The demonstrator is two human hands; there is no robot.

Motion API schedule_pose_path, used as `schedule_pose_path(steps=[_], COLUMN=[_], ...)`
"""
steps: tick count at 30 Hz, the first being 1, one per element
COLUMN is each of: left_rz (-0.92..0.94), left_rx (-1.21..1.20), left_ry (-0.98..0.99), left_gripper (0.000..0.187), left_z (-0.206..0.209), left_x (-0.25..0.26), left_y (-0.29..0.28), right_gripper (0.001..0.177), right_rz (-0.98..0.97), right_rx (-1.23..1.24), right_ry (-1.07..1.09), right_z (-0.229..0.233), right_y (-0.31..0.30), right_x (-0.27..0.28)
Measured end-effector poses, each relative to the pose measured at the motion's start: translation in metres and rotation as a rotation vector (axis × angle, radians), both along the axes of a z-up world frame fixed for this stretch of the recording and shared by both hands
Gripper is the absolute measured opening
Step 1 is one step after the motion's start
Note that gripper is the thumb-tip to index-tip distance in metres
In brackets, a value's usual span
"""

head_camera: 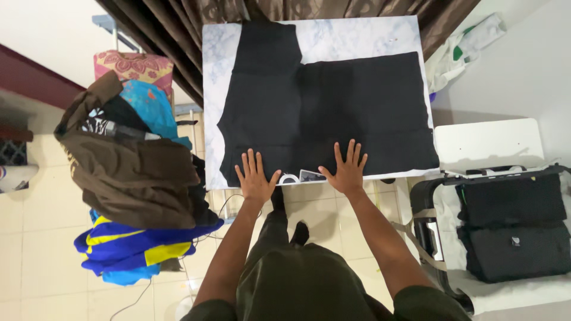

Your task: The person picks up a shirt from a pile, spreads it out on a table, and folds it into a compact rectangle before placing it into an open suitcase.

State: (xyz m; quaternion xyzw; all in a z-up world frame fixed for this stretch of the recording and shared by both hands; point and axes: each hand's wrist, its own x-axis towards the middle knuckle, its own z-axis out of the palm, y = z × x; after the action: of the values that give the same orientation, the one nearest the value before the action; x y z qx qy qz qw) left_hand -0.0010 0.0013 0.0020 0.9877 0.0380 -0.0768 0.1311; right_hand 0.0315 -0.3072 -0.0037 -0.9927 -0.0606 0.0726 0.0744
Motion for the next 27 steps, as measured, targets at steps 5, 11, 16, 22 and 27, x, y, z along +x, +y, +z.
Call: schedule_pose_path(steps=[5, 11, 16, 22, 27], left_rz=[-0.010, 0.009, -0.090, -0.169, -0.248], left_rx=[0.032, -0.014, -0.164, -0.056, -0.070], left_ry=[0.029, -0.270, -0.421, -0.198, -0.134], left_gripper=[0.099, 0.073, 0.055, 0.063, 0.072], left_z=[0.022, 0.020, 0.002, -0.026, -0.049], left_x=[0.001, 0.073, 0.190, 0.310, 0.376], left_y=[0.004, 0.026, 0.053, 0.065, 0.073], right_gripper=[0.101, 0.049, 0.043, 0.058, 0.065], right_rz=[-0.002, -0.080, -0.047, 0.113, 0.113], right_rx=[0.044, 0.138, 0.251, 0.159, -0.050], right_ry=[-0.035, -0.367, -0.330, -0.414, -0.362], right_z=[0.002, -0.001, 0.008, -0.009, -0.004], right_y=[0.003, 0.029, 0.073, 0.132, 0.133], right_x=[-0.004, 0.079, 0.209, 0.299, 0.327])
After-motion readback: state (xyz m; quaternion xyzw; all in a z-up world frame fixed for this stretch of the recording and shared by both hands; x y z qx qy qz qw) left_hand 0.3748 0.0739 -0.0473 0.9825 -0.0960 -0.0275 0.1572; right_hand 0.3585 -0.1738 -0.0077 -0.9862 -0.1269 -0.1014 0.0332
